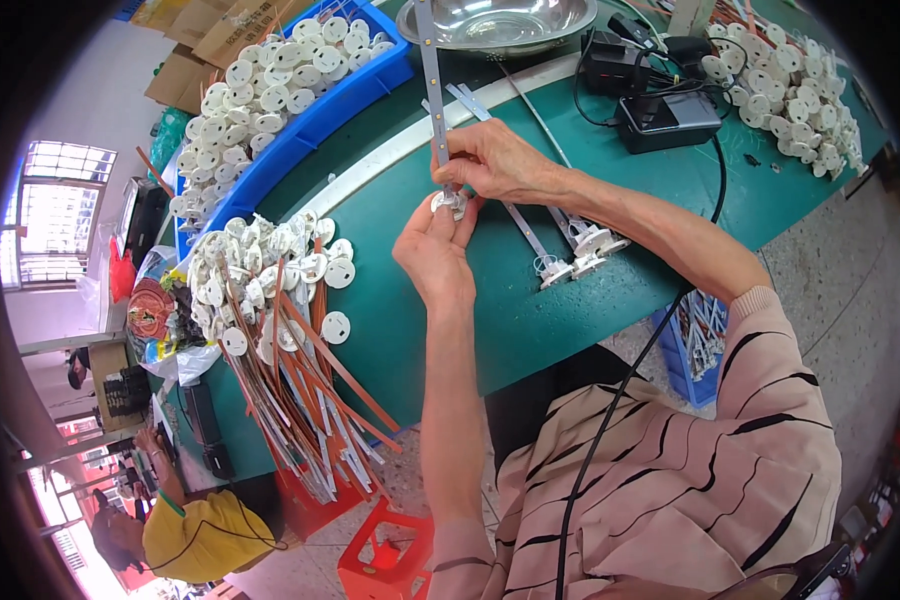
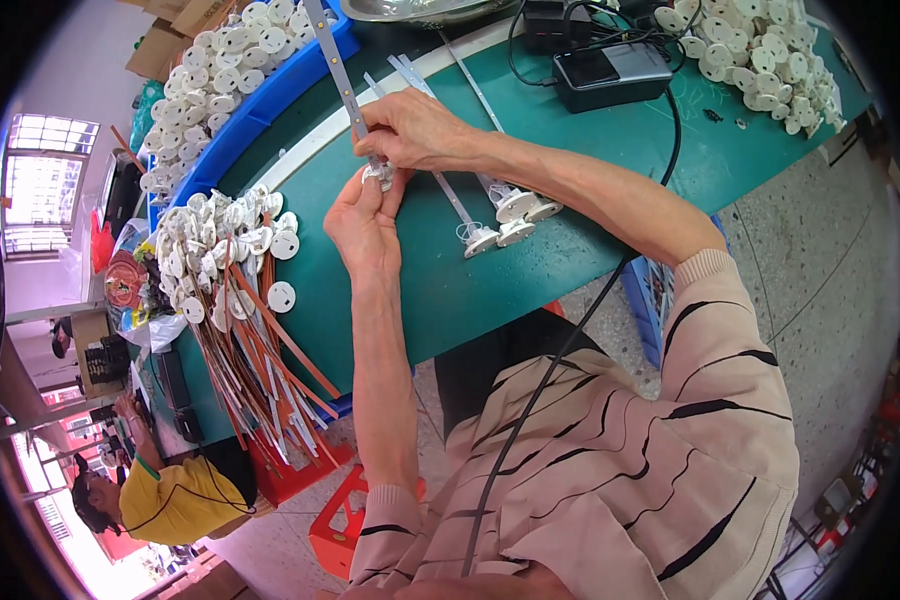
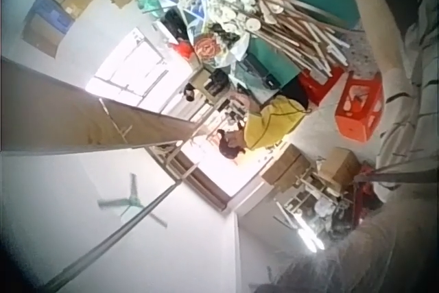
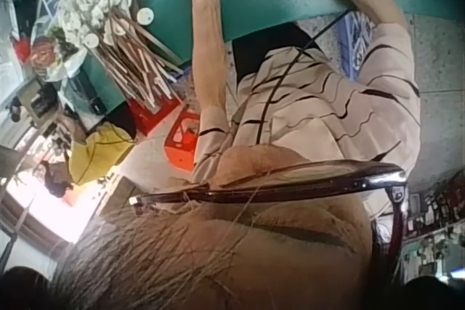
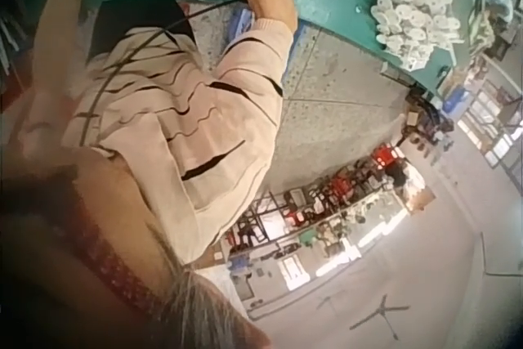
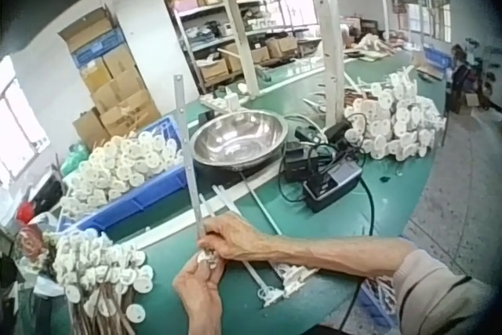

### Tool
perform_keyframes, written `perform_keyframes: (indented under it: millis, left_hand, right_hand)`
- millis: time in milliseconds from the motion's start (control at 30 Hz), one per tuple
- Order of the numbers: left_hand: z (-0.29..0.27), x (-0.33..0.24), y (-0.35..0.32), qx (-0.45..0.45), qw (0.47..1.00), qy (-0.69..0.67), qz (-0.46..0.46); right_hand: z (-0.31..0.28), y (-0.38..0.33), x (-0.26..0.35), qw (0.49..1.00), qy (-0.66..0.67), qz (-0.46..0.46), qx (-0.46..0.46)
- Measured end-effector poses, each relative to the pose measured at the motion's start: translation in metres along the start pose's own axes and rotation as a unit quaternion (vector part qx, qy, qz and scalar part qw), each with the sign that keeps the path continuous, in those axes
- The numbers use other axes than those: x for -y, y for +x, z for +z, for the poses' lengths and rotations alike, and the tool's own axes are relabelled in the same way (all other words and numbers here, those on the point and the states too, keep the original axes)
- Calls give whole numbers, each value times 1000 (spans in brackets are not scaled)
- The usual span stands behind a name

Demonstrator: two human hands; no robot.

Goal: The person takes LED strips with plastic bases from a container onto the workbench, then repeatedly fits circular plastic bases onto the ends of LED light strips by hand and sets the assembled pieces on the table.

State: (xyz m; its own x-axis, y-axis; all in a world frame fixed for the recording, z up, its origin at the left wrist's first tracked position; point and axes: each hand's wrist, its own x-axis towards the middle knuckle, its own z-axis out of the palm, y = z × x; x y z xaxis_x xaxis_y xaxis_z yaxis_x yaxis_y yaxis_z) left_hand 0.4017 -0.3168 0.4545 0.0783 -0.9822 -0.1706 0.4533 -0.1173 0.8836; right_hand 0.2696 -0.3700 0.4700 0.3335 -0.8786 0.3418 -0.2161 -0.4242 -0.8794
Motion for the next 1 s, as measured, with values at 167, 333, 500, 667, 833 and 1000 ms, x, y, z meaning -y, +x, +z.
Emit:
perform_keyframes:
  millis: [167, 333, 500, 667, 833, 1000]
  left_hand:
    - [1, 1, -1, -24, 1000, 16, 10]
    - [3, 2, -2, -35, 999, 15, 11]
    - [4, 2, -2, -41, 999, 24, 12]
    - [4, 1, -2, -33, 999, 26, 22]
    - [0, 2, 0, -21, 999, 21, 28]
    - [2, 1, -1, 0, 999, 20, 28]
  right_hand:
    - [0, 0, 1, 999, 31, 30, 20]
    - [2, -1, 0, 1000, 12, -1, 15]
    - [2, 0, 1, 1000, 22, 0, 22]
    - [3, 1, -3, 999, 1, -44, 9]
    - [5, 4, -5, 997, -25, -76, 6]
    - [1, 0, -2, 998, -20, -63, -2]
